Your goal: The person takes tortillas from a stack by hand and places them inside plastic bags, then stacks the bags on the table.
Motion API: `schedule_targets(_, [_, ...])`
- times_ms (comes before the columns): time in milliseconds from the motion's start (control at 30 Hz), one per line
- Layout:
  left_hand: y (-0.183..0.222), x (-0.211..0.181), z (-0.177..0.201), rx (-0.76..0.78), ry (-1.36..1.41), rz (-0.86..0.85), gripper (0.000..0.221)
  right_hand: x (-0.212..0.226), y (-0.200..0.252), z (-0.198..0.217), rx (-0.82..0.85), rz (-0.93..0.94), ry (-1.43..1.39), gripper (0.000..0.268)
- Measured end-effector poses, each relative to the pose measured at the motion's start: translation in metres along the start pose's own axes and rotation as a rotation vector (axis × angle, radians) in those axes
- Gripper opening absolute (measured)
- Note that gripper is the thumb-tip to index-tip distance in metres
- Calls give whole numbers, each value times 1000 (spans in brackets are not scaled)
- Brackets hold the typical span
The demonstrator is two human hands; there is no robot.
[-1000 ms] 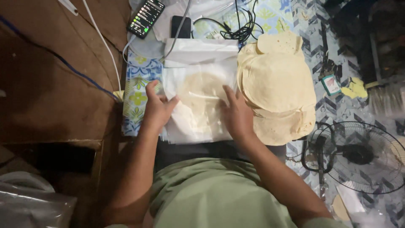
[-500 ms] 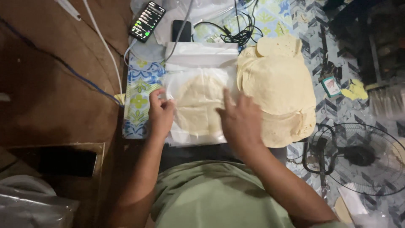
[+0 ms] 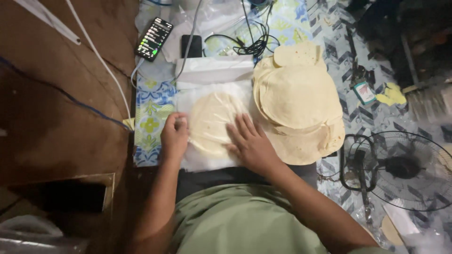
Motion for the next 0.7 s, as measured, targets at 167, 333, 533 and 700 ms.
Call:
schedule_targets(167, [17, -33, 8, -7, -280, -250, 24, -62, 50, 60, 141, -105, -605, 61])
schedule_targets(333, [41, -91, 24, -177, -509, -521, 34, -111, 62, 115, 428, -611, -212, 43])
schedule_targets(533, [69, -128, -41, -76, -476, -944, 43, -98, 19, 89, 14, -105, 56, 25])
schedule_targets(700, [76, -114, -64, 148, -695, -795, 63, -100, 14, 71, -39, -141, -30, 27])
Point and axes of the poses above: each hand's wrist, its own y-axis away from the middle knuckle, its own z-axis out of the back of the hand, x = y × z, the point moved 4 cm from there along -y, towards the middle knuckle, and after that the axes turned 2 degrees about -x, right-handed, at the moved point
